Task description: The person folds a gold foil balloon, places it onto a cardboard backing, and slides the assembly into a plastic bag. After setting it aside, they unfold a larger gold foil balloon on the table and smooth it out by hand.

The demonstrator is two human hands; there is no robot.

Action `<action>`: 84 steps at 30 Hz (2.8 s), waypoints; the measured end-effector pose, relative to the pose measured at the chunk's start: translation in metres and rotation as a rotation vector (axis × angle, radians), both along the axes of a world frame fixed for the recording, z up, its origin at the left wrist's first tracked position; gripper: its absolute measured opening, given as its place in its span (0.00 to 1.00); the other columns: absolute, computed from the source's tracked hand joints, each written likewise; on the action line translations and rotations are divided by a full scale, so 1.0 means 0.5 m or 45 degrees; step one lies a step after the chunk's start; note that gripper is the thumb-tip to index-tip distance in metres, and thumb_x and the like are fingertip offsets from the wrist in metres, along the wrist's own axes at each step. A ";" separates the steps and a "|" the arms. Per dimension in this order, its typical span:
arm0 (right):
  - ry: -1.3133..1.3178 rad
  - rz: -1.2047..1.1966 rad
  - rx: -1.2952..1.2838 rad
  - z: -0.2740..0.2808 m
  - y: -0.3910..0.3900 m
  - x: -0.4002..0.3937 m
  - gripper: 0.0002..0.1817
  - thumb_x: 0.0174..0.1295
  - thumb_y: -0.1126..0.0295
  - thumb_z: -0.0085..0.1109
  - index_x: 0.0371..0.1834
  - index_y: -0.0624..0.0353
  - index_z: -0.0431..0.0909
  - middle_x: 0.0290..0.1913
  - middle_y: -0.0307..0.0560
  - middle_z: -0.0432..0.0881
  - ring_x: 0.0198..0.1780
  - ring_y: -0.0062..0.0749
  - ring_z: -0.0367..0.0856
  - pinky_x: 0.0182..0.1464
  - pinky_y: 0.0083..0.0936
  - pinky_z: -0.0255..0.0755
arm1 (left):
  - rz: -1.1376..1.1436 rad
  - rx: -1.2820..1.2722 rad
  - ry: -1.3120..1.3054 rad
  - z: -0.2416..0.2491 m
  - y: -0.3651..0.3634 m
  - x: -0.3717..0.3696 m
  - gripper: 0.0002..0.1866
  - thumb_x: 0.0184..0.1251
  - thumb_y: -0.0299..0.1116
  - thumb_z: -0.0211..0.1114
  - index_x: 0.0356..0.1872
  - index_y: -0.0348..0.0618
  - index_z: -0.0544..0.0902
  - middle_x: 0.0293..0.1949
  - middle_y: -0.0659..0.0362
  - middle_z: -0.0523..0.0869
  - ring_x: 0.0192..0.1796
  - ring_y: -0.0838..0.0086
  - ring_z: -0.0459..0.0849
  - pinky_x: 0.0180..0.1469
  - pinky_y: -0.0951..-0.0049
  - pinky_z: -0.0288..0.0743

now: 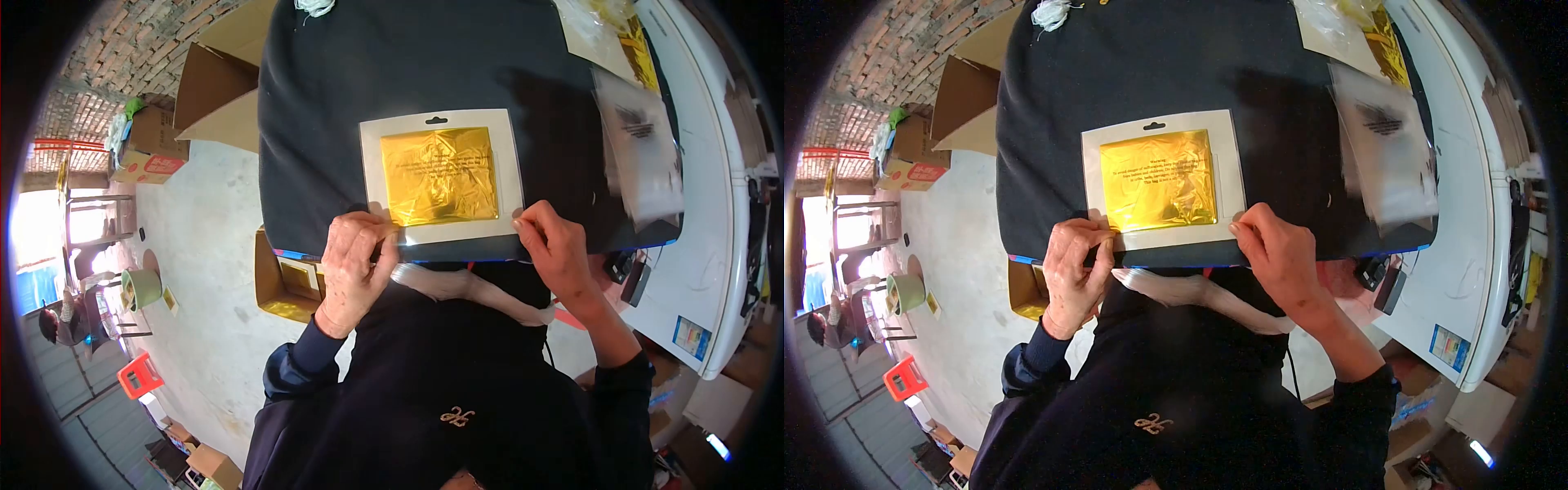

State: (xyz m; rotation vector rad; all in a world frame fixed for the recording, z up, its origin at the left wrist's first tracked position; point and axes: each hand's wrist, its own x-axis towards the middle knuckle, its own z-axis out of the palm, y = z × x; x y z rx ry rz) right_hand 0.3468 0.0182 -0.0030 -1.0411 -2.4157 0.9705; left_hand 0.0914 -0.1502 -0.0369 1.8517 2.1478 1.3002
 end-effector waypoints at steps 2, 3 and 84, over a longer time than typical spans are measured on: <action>-0.072 -0.019 0.052 -0.006 0.010 0.001 0.11 0.75 0.66 0.69 0.40 0.59 0.77 0.29 0.53 0.85 0.27 0.48 0.86 0.31 0.36 0.75 | 0.003 -0.020 0.007 0.002 0.002 -0.003 0.12 0.57 0.17 0.75 0.41 0.40 0.85 0.41 0.53 0.84 0.50 0.55 0.85 0.54 0.57 0.80; -0.090 -0.009 0.046 -0.006 0.015 0.000 0.11 0.75 0.66 0.69 0.40 0.59 0.77 0.29 0.53 0.85 0.27 0.48 0.86 0.30 0.36 0.75 | 0.001 -0.034 0.012 0.003 0.002 -0.005 0.12 0.56 0.17 0.75 0.40 0.39 0.84 0.42 0.53 0.84 0.50 0.55 0.85 0.54 0.57 0.80; -0.154 0.279 0.395 -0.029 0.251 -0.412 0.11 0.76 0.57 0.60 0.42 0.50 0.79 0.29 0.52 0.89 0.36 0.59 0.90 0.41 0.54 0.82 | 1.021 0.505 -1.296 -0.155 -0.180 -0.279 0.06 0.85 0.34 0.66 0.44 0.45 0.81 0.27 0.72 0.78 0.26 0.91 0.70 0.25 0.82 0.61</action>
